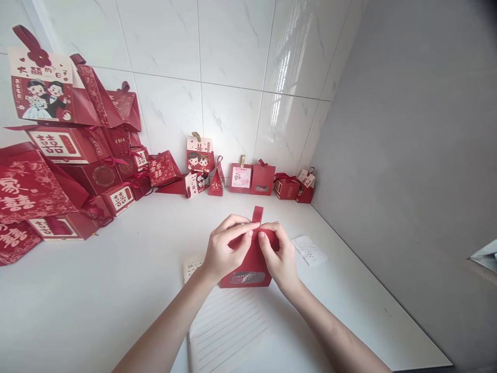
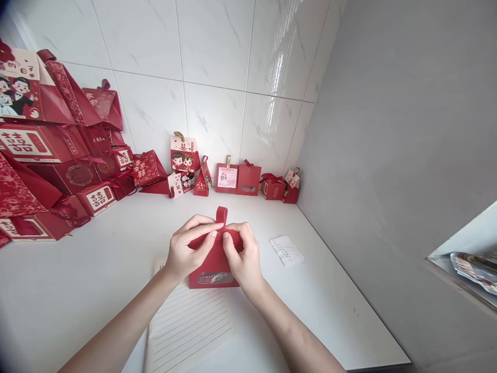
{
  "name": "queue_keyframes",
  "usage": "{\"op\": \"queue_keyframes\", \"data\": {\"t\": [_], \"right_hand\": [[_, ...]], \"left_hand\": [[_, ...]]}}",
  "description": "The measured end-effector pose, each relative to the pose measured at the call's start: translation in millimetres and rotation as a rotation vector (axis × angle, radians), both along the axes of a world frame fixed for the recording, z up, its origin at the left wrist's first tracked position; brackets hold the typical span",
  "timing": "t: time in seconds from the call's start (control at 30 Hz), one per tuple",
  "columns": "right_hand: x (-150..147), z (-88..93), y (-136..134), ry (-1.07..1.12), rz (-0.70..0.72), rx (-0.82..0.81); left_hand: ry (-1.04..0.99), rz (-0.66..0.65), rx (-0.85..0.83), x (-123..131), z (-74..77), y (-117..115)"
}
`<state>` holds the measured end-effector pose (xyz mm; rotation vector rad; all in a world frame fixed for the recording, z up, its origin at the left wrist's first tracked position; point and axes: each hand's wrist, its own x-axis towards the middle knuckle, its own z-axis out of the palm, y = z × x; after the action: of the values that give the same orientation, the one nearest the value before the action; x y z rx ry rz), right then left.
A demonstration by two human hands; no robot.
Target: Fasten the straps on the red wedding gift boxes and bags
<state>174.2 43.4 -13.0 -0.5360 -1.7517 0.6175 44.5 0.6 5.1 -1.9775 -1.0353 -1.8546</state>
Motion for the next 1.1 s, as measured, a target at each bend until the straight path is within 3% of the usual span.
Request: {"op": "queue_keyframes", "data": {"t": [1.1], "right_hand": [[1.9,1.4,-1.2,-0.026,0.048,-0.128]], "left_hand": [[-0.012,0.016,-0.046,-0.7,-2.2,0.0]]}}
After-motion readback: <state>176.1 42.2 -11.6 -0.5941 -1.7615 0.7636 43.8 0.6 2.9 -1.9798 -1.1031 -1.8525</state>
